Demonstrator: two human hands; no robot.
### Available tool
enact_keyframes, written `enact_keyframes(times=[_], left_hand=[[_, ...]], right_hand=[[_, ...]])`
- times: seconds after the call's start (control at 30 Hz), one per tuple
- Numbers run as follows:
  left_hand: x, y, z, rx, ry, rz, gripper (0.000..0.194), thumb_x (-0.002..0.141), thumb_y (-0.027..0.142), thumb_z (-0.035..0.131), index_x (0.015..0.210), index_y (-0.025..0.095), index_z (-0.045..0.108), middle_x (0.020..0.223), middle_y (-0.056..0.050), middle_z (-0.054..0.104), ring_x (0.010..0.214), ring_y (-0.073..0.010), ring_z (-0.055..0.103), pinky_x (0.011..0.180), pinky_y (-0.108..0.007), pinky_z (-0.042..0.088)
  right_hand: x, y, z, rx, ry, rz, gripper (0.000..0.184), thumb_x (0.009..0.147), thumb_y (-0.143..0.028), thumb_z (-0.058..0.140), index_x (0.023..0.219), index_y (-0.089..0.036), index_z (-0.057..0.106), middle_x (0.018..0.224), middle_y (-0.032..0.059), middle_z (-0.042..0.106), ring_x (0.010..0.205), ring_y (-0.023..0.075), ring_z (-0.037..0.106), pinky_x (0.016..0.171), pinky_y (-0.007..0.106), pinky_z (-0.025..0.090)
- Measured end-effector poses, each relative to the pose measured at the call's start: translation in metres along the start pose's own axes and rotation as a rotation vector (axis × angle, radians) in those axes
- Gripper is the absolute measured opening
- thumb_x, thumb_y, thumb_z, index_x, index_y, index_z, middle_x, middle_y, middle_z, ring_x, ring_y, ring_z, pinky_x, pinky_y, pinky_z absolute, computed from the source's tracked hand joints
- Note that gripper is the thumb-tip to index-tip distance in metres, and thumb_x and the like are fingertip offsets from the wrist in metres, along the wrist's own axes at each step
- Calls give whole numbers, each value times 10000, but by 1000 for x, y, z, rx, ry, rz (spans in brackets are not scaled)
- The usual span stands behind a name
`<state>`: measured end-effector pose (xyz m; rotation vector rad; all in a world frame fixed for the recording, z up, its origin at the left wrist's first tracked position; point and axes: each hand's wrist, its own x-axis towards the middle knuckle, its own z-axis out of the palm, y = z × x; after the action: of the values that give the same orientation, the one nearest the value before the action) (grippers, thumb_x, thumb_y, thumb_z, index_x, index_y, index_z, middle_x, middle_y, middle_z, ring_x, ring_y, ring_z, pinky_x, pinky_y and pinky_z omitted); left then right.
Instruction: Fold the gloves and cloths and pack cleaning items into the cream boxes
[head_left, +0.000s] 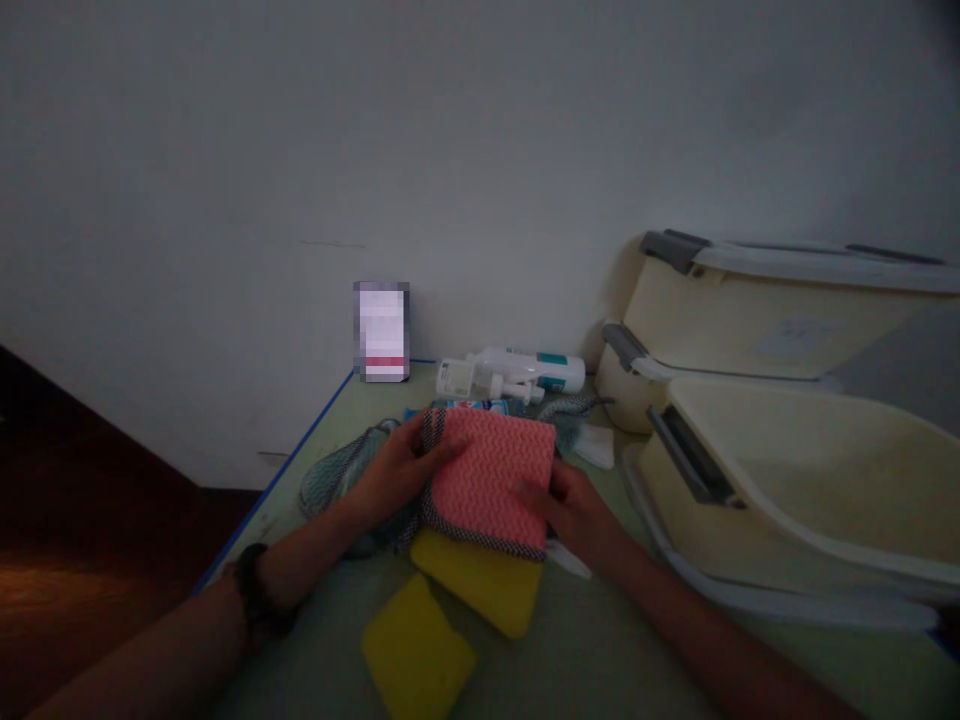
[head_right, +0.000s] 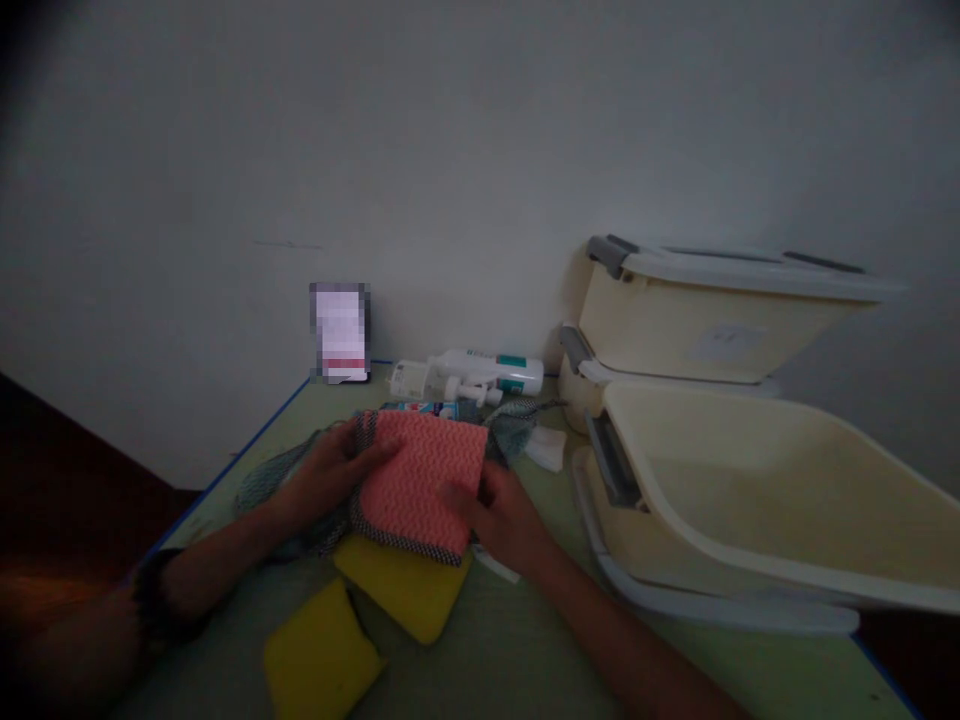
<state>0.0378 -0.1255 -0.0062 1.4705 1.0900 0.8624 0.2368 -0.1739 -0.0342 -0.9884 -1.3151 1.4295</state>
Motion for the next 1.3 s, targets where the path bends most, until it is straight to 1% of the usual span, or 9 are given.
enact_keyframes(times=[0.17, 0.23, 0.37, 0.5, 0.67, 0.8, 0.97, 1.2, 1.3], left_hand=[[3, -3, -8, -10, -256, -126, 398, 637, 288, 700, 998, 166, 584, 1009, -65, 685, 979, -234, 625, 799, -314, 504], [4, -3, -9, -17, -289, -155, 426, 632, 267, 709, 1023, 162, 576, 1068, -71, 670, 1016, -235, 612, 838, -330, 493], [3, -5, -6, -53, -227, -135, 318, 688, 272, 668, 975, 166, 579, 1127, -81, 648, 1026, -233, 608, 891, -368, 470], [2, -6, -6, -119, -196, -123, 270, 700, 273, 649, 943, 174, 585, 1083, -82, 668, 984, -240, 626, 875, -388, 479], [1, -1, -9, -68, -304, -134, 328, 672, 249, 674, 989, 192, 606, 1041, -51, 684, 995, -236, 619, 867, -376, 481], [0, -3, -9, -176, -312, -150, 331, 692, 228, 668, 1014, 193, 599, 998, -52, 691, 993, -213, 619, 865, -352, 479], [0, -6, -9, -334, -313, -176, 272, 647, 184, 663, 915, 190, 621, 925, -48, 698, 918, -206, 642, 799, -339, 503], [-2, -5, -8, -346, -233, -223, 163, 660, 121, 546, 771, 206, 629, 801, -19, 690, 843, -183, 645, 765, -325, 498], [-1, -6, -7, -367, -220, -223, 143, 674, 130, 556, 784, 191, 625, 791, -25, 682, 822, -181, 644, 755, -326, 497]], right_hand=[[4, -2, -2, 121, 43, 68, 277, 725, -423, 655, 777, -157, 603, 675, -8, 603, 579, 95, 519, 517, 211, 396], [5, -2, -4, 179, 52, 85, 278, 722, -420, 660, 785, -156, 602, 679, -9, 607, 563, 88, 514, 509, 207, 392], [4, -1, -8, 191, -56, 87, 303, 683, -389, 702, 882, -178, 615, 803, 11, 655, 681, 125, 585, 625, 256, 459], [4, -2, -10, 164, -154, 81, 274, 700, -328, 695, 926, -191, 624, 870, 7, 668, 757, 133, 603, 721, 284, 466], [6, -2, -8, 204, -31, 107, 219, 687, -327, 703, 823, -165, 650, 764, -9, 657, 643, 98, 565, 611, 231, 440], [7, -1, -4, 293, 49, 131, 230, 611, -320, 753, 749, -166, 651, 656, -36, 616, 535, 72, 520, 513, 197, 420], [8, 0, -5, 316, 46, 159, 239, 655, -337, 713, 811, -170, 646, 587, -35, 580, 432, 68, 476, 407, 192, 403], [8, 3, -8, 318, 36, 121, 239, 610, -344, 733, 757, -181, 637, 608, -18, 605, 458, 90, 520, 387, 198, 421], [8, 3, -9, 332, 46, 112, 232, 625, -343, 720, 788, -192, 654, 633, -13, 630, 464, 98, 536, 410, 216, 447]])
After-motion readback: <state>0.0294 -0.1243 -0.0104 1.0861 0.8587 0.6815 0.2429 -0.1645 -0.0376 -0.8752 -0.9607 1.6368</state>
